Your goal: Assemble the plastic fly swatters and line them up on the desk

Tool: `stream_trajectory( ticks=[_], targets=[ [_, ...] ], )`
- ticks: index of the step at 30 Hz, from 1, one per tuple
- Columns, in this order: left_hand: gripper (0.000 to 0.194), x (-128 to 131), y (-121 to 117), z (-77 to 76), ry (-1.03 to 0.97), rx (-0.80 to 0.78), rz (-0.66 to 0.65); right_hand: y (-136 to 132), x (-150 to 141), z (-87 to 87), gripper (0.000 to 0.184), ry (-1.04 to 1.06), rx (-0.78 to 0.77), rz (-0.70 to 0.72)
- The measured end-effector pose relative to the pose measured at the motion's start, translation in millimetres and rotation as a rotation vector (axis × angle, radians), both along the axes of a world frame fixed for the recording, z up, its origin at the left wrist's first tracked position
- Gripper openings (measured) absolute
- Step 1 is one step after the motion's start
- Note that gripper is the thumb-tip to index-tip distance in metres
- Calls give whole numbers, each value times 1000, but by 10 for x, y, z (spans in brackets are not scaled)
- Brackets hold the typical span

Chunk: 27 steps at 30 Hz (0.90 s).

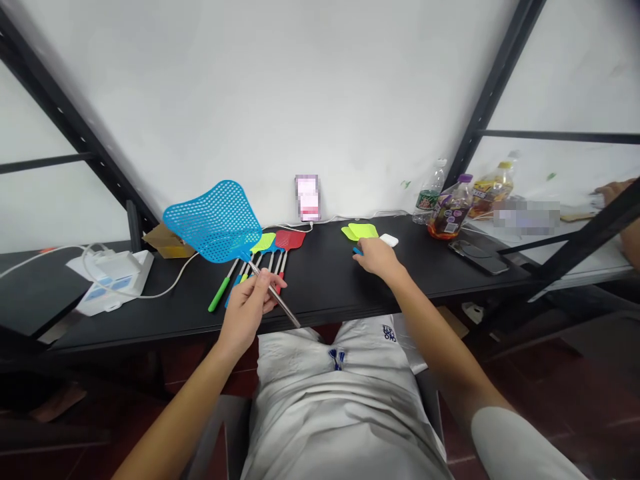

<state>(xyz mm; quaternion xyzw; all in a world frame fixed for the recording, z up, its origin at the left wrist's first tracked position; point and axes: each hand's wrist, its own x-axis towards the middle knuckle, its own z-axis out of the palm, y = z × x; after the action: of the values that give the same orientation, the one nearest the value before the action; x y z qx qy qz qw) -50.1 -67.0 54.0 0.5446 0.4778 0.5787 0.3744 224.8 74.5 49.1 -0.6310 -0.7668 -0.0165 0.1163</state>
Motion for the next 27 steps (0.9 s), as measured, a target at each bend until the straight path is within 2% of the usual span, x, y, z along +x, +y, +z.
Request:
stream_trajectory(
  ticks=[6,10,12,14,17,19,22,27],
  targets=[
    [39,6,17,74,-269,-69,-17,-24,-103,-44,19,-31,-8,34],
    [34,-28,24,97,-353,-91,-10,-58,-124,5,24,23,-9,101],
    [33,-46,28,101,-384,-82,10,-116,-121,63,28,105,-1,187],
    [32,-61,35,102,-409,-62,21,-213,-108,141,29,304,-24,343],
    [31,-72,47,96,-431,-38,31,-407,-85,274,26,661,-164,612],
    [31,-69,51,91,-437,-25,40,-529,-81,355,27,754,-237,730],
    [31,-52,43,91,-427,-19,36,-648,-100,436,28,771,-240,809],
    [32,-34,24,100,-401,-20,31,-688,-150,463,30,758,-198,790]
  ],
)
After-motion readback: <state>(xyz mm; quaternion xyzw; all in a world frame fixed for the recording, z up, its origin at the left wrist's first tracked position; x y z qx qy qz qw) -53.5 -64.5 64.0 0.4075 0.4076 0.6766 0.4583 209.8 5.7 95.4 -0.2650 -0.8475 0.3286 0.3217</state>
